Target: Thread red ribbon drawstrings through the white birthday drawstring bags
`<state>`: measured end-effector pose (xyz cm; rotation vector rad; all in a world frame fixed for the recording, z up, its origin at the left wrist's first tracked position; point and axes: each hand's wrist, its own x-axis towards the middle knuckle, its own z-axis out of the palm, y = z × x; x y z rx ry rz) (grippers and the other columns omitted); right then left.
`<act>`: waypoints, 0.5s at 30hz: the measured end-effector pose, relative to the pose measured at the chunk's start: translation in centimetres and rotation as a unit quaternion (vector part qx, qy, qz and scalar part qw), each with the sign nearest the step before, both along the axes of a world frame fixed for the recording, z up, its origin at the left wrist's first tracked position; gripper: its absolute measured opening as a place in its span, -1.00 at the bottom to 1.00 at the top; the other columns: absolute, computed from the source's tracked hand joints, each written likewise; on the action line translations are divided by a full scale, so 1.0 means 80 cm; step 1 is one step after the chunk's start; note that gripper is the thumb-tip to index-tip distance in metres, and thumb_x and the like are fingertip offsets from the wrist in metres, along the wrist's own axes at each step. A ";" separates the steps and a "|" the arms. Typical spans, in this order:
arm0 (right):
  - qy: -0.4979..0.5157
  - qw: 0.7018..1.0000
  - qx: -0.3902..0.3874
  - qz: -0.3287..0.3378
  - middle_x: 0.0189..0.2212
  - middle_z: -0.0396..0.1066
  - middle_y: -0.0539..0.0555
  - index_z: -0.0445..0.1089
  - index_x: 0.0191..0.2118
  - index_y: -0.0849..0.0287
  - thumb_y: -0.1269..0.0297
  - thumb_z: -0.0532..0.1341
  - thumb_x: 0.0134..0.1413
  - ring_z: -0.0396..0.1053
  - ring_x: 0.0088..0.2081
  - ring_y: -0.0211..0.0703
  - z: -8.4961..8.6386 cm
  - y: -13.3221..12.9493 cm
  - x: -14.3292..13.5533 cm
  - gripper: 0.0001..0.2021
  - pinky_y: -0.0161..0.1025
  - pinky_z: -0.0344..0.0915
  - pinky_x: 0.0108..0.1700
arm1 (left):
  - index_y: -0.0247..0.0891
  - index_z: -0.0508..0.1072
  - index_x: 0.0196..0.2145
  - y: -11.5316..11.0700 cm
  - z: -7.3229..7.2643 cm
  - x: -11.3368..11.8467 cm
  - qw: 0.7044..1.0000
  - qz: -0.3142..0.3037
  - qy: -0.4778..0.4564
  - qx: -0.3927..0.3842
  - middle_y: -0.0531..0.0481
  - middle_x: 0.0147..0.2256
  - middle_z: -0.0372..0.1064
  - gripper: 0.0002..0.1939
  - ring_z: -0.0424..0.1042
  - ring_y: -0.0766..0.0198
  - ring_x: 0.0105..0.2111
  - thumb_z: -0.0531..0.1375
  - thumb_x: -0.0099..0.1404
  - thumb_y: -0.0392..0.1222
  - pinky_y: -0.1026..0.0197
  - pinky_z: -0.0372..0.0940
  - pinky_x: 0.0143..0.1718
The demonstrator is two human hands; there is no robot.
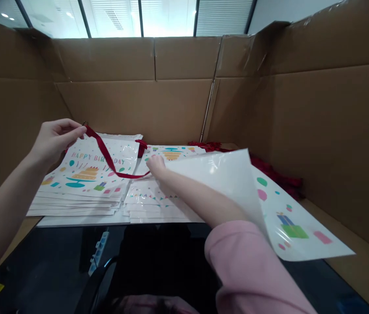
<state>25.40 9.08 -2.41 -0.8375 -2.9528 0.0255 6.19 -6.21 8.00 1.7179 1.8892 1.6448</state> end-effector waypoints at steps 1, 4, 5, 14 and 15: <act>-0.029 0.999 -0.012 -0.020 -0.30 0.43 0.42 0.46 -0.34 0.41 0.29 0.36 -0.13 0.39 -0.14 0.28 -0.023 -0.001 -0.003 -0.75 0.02 0.31 -0.20 | -0.27 0.44 -0.42 0.001 -0.005 -0.001 1.000 0.001 0.000 -0.002 0.08 -0.54 0.29 -0.82 0.10 0.46 -0.60 0.28 0.11 -0.09 0.34 -0.06 -0.63; -0.094 0.992 -0.053 -0.065 -0.28 0.44 0.41 0.47 -0.29 0.40 0.29 0.32 -0.10 0.42 -0.21 0.18 -0.063 0.005 -0.006 -0.74 -0.09 0.33 -0.27 | -0.26 0.45 -0.45 0.008 -0.017 -0.001 1.000 0.002 0.000 -0.024 0.05 -0.56 0.29 -0.79 0.10 0.43 -0.61 0.27 0.07 -0.05 0.33 -0.07 -0.65; -0.109 0.989 -0.069 -0.069 -0.28 0.45 0.39 0.48 -0.28 0.38 0.25 0.28 -0.04 0.43 -0.23 0.15 -0.068 0.010 -0.004 -0.74 -0.12 0.33 -0.29 | -0.26 0.45 -0.45 0.010 -0.020 -0.002 0.999 0.002 0.002 -0.032 0.05 -0.56 0.29 -0.78 0.11 0.42 -0.62 0.27 0.06 -0.03 0.33 -0.06 -0.65; -0.063 0.987 -0.141 0.031 0.30 -0.12 0.23 -0.08 0.32 0.05 -0.18 0.02 0.11 -0.13 0.28 0.19 -0.106 0.065 0.092 -0.27 0.08 -0.07 0.19 | -0.22 0.46 -0.47 0.041 -0.021 0.002 0.997 0.015 0.038 -0.069 0.01 -0.54 0.36 -0.74 0.22 0.36 -0.60 0.25 0.04 0.04 0.32 0.01 -0.64; -0.058 0.987 -0.150 0.031 0.32 -0.23 0.23 -0.15 0.33 0.05 -0.22 -0.03 0.12 -0.24 0.30 0.22 -0.116 0.065 0.100 -0.24 0.15 -0.15 0.21 | -0.22 0.47 -0.47 0.047 -0.022 0.004 0.996 0.010 0.044 -0.074 0.01 -0.54 0.36 -0.74 0.22 0.36 -0.60 0.24 0.05 0.04 0.33 0.00 -0.65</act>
